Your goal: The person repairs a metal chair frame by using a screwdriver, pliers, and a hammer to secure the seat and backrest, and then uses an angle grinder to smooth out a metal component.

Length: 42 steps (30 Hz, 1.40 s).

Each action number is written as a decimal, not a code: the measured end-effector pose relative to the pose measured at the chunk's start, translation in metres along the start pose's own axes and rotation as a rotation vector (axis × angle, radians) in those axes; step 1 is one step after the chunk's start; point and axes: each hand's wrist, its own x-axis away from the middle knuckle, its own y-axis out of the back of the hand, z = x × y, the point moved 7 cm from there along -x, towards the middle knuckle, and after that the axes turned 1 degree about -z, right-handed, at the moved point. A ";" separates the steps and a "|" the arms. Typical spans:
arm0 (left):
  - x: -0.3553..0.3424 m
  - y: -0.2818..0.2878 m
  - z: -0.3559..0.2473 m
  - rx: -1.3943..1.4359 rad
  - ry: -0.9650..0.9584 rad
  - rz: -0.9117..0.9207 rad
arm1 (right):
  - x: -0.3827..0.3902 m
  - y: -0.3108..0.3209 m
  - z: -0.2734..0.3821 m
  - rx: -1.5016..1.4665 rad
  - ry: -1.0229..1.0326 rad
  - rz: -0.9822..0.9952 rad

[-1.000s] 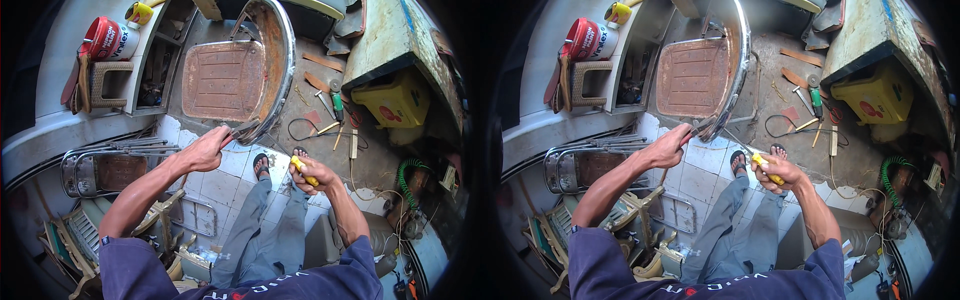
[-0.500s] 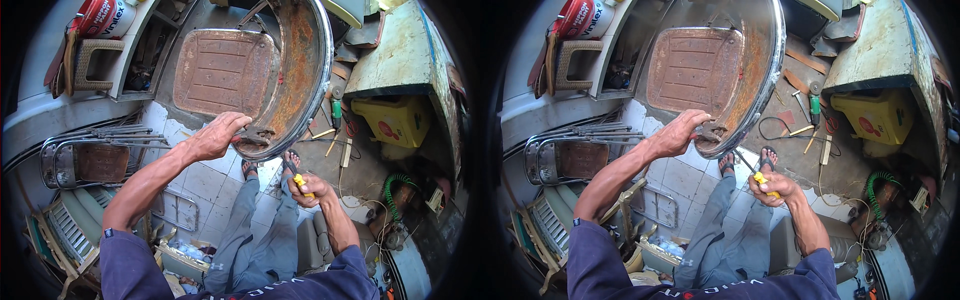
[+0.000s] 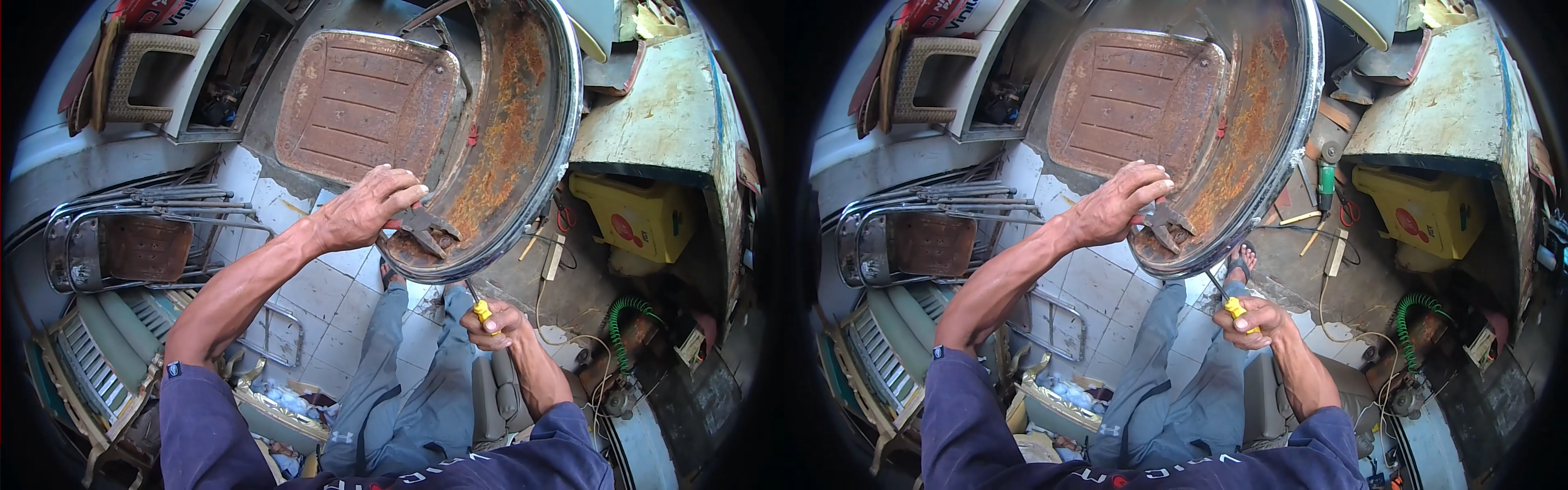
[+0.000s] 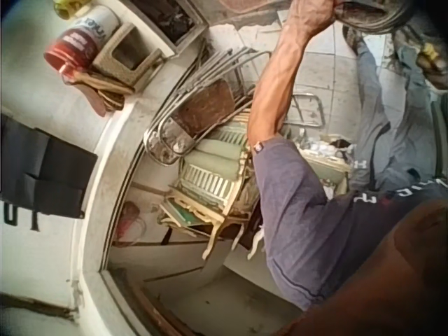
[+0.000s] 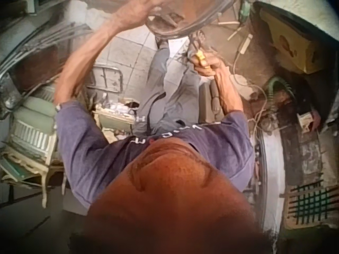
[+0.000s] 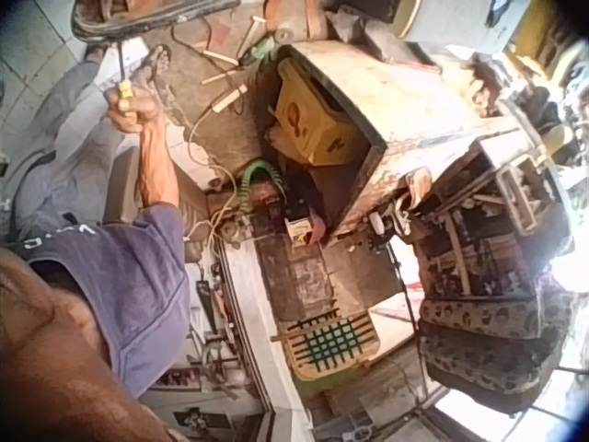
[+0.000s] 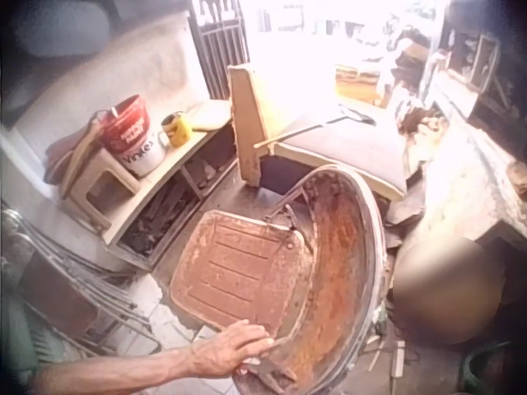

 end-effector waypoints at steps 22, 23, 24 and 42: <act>0.014 -0.002 -0.010 0.019 0.193 0.064 | 0.022 0.009 0.027 0.334 0.229 -0.385; 0.016 -0.004 -0.008 0.005 0.242 0.103 | 0.021 0.008 0.027 0.371 0.215 -0.387; 0.015 -0.001 -0.009 0.004 0.242 0.106 | 0.019 0.006 0.027 0.370 0.217 -0.385; 0.014 -0.006 -0.009 0.118 0.169 0.252 | 0.013 -0.015 0.044 0.910 -0.142 -0.758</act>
